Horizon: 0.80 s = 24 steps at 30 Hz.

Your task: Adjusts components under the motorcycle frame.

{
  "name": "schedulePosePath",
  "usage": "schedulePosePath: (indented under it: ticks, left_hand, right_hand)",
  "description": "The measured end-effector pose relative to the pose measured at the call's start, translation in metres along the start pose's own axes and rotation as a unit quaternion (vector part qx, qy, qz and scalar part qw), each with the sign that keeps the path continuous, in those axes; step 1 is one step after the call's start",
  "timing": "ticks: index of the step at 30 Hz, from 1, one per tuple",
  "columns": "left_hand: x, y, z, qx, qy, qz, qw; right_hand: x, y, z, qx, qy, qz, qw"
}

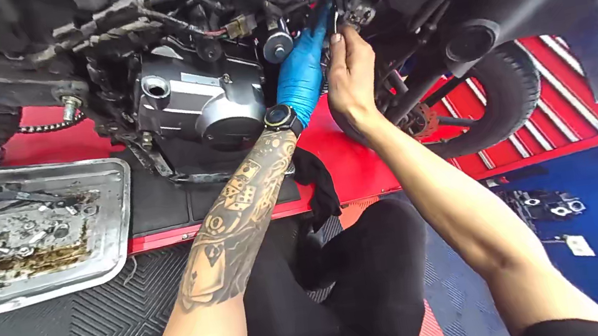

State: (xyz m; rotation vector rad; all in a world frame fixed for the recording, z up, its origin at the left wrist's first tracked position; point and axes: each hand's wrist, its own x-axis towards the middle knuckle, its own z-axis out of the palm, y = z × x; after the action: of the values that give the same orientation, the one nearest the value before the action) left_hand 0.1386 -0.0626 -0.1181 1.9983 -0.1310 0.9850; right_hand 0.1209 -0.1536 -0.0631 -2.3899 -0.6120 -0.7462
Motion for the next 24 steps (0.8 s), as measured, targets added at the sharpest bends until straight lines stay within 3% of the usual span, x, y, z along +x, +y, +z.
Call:
schedulePosePath:
  ticks: [5, 14, 24]
  left_hand:
    - [0.003, 0.002, -0.005, 0.008, -0.036, -0.003, 0.999]
    - [0.006, 0.007, -0.011, 0.032, -0.075, -0.021, 0.996]
    - [0.005, 0.012, -0.012, 0.035, -0.055, -0.018, 0.998]
  right_hand:
    - [0.023, -0.016, -0.033, 0.038, -0.134, 0.139, 0.980]
    - [0.066, -0.041, -0.069, 0.051, -0.256, 0.278, 0.924]
    - [0.093, -0.041, -0.072, 0.162, -0.309, 0.413, 0.842]
